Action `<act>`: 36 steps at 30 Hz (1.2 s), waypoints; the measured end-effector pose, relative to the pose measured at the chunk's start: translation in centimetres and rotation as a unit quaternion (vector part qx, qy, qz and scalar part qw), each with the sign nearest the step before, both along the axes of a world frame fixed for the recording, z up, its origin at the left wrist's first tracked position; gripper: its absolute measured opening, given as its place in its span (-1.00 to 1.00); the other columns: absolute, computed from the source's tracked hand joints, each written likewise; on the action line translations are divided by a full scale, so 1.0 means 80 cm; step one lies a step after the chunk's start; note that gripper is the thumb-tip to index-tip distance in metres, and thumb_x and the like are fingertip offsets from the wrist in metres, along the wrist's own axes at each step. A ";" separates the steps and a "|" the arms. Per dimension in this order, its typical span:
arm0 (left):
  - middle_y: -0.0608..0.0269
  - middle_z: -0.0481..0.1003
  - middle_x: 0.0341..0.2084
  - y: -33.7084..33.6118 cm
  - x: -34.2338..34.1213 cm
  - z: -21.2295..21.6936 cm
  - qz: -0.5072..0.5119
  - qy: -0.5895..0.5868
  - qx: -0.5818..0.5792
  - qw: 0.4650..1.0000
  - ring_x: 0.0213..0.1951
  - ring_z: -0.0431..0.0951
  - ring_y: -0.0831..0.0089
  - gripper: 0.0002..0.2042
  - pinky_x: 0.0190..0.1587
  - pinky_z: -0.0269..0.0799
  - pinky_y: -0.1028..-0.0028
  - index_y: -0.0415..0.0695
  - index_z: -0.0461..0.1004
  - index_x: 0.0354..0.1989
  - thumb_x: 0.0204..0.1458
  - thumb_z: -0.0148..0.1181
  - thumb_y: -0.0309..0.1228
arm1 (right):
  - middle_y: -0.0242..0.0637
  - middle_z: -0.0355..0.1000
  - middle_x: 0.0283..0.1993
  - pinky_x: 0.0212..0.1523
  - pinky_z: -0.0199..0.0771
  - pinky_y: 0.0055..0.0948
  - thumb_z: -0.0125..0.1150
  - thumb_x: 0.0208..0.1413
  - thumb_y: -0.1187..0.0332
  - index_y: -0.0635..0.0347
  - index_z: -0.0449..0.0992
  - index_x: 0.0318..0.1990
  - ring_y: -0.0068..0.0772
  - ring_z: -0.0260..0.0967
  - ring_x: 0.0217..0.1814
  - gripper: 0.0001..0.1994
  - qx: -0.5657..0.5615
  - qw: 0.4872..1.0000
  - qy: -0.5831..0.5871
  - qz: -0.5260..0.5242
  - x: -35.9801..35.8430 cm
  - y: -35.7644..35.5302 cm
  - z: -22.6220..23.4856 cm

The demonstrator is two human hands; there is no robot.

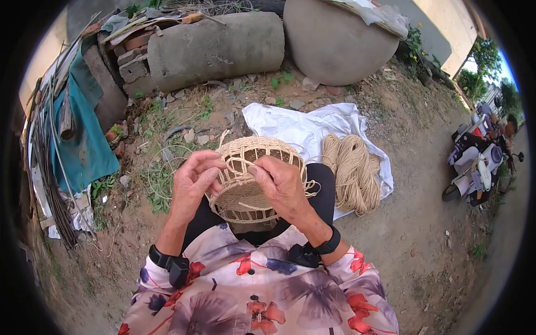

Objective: The recorder is weaving a small bamboo or wicker basket by hand.

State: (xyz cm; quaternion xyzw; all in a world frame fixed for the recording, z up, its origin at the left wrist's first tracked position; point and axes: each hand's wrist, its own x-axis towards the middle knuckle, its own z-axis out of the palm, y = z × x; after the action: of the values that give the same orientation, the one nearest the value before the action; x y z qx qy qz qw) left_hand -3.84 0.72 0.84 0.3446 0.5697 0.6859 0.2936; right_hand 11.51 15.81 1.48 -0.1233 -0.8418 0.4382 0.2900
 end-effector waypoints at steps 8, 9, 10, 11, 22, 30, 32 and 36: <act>0.19 0.62 -0.31 0.032 -0.011 -0.044 0.020 0.266 -0.074 0.961 -0.57 0.51 0.60 -0.60 -0.48 0.45 0.55 -0.10 0.43 0.17 0.13 0.01 -0.61 | 0.02 0.43 -0.51 -0.39 0.37 -0.03 0.17 0.12 0.34 0.30 0.44 -0.44 0.15 0.41 -0.43 -0.80 0.213 0.971 -0.086 -0.060 -0.038 0.016 -0.019; 0.21 0.61 -0.34 0.036 -0.011 -0.044 0.021 0.265 -0.073 0.961 -0.57 0.50 0.61 -0.59 -0.48 0.44 0.55 -0.10 0.42 0.17 0.12 0.02 -0.62 | 0.01 0.43 -0.51 -0.40 0.37 -0.03 0.17 0.11 0.34 0.29 0.44 -0.44 0.14 0.42 -0.43 -0.80 0.230 0.966 -0.102 -0.055 -0.042 0.020 -0.021; 0.23 0.60 -0.37 0.040 -0.011 -0.045 0.022 0.264 -0.071 0.962 -0.57 0.49 0.62 -0.57 -0.48 0.43 0.55 -0.10 0.42 0.18 0.11 0.02 -0.63 | 0.01 0.43 -0.51 -0.40 0.36 -0.03 0.17 0.10 0.33 0.27 0.43 -0.45 0.13 0.42 -0.44 -0.81 0.246 0.961 -0.118 -0.050 -0.044 0.023 -0.023; 0.25 0.58 -0.40 0.042 -0.012 -0.044 0.023 0.264 -0.069 0.962 -0.57 0.47 0.62 -0.56 -0.48 0.42 0.55 -0.09 0.42 0.19 0.10 0.03 -0.64 | 0.02 0.43 -0.52 -0.39 0.36 -0.01 0.16 0.11 0.33 0.27 0.43 -0.45 0.14 0.42 -0.43 -0.80 0.247 0.960 -0.121 -0.045 -0.047 0.024 -0.024; 0.48 0.40 -0.55 -0.012 -0.035 -0.015 0.140 0.263 -0.088 0.950 -0.54 0.37 0.73 -0.66 -0.48 0.33 0.67 -0.15 0.49 -0.08 -0.06 0.06 -0.70 | -0.10 0.46 -0.15 -0.30 0.48 -0.19 0.27 0.05 0.38 0.29 0.55 -0.16 -0.10 0.48 -0.37 -0.77 0.300 0.947 0.104 -0.055 -0.036 0.043 0.013; 0.35 0.48 -0.41 -0.028 -0.006 0.014 0.035 -0.002 0.058 0.998 -0.44 0.50 0.69 -0.83 -0.39 0.48 0.65 -0.26 0.44 -0.17 0.05 0.11 -0.67 | -0.25 0.52 -0.32 -0.38 0.41 -0.48 0.22 0.14 0.50 0.26 0.46 -0.04 -0.48 0.38 -0.48 -0.77 -0.054 0.987 -0.019 0.149 -0.047 -0.040 0.009; 0.29 0.50 -0.38 -0.019 -0.005 -0.001 0.022 -0.037 0.072 0.996 -0.44 0.55 0.58 -0.80 -0.41 0.52 0.59 -0.20 0.42 -0.15 0.05 0.20 -0.62 | -0.31 0.51 -0.38 -0.41 0.37 -0.54 0.21 0.15 0.50 0.26 0.46 -0.06 -0.58 0.35 -0.50 -0.80 -0.080 0.988 -0.013 0.130 -0.039 -0.036 -0.003; 0.30 0.50 -0.40 -0.003 -0.004 -0.019 0.037 -0.004 0.026 0.999 -0.49 0.53 0.59 -0.77 -0.46 0.48 0.59 -0.20 0.40 -0.05 0.11 0.18 -0.57 | -0.41 0.47 -0.51 -0.52 0.29 -0.52 0.21 0.16 0.51 0.26 0.50 -0.22 -0.68 0.29 -0.55 -0.93 -0.046 0.998 0.049 -0.004 -0.031 -0.026 -0.009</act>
State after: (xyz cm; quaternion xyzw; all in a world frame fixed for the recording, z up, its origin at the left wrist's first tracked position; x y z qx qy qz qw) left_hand -4.12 0.49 -0.72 0.3279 0.5629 0.7120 0.2619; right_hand 9.07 13.75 0.77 -0.1182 -0.8051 0.4812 0.3261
